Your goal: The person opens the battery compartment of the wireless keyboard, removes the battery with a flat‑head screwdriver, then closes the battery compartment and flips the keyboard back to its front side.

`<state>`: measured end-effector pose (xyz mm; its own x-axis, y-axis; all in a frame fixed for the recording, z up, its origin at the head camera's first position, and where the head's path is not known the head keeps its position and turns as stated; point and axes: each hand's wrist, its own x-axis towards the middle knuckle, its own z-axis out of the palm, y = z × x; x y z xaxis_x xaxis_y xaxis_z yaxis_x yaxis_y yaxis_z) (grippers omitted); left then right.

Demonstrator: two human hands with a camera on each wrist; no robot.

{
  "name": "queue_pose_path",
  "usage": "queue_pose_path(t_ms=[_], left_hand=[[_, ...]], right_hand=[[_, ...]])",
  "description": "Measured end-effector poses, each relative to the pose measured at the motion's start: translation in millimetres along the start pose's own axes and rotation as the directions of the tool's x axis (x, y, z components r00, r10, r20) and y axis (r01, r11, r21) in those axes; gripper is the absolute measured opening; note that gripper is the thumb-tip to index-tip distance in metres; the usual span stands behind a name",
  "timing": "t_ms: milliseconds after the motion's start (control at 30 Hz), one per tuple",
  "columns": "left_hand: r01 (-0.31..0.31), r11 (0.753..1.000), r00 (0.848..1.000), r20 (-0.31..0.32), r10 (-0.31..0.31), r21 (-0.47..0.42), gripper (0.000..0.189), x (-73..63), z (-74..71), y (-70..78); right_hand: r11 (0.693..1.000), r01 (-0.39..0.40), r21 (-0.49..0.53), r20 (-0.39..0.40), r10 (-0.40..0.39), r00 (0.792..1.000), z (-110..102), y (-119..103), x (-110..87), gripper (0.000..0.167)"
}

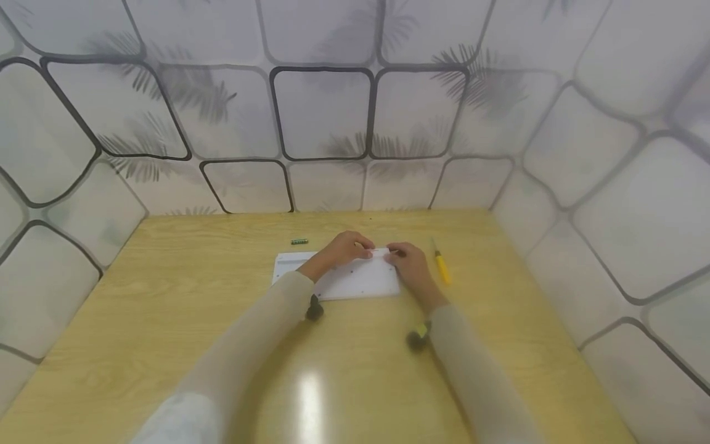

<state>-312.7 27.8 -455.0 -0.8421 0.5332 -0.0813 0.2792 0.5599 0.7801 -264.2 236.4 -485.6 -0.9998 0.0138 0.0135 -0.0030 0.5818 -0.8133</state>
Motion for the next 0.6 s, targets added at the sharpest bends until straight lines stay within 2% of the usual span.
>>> queue_pose_path(t_ms=[233,400,600], left_hand=[[-0.026,0.999,1.000,-0.001,0.026,0.043,0.034,0.3,0.2,0.1],[-0.041,0.995,0.999,-0.028,0.044,0.094,0.035,-0.3,1.7,-0.9],[-0.027,0.990,0.997,-0.071,0.037,0.138,0.033,-11.4,-0.4,-3.1]], right_hand=[[1.000,-0.005,0.005,-0.014,0.005,1.000,-1.3,-0.1,-2.9,0.037],[0.999,-0.021,0.042,-0.022,0.022,1.000,-2.1,0.8,-10.2,0.037],[0.998,-0.017,0.056,-0.026,0.019,0.999,-3.9,2.6,-21.8,0.037]])
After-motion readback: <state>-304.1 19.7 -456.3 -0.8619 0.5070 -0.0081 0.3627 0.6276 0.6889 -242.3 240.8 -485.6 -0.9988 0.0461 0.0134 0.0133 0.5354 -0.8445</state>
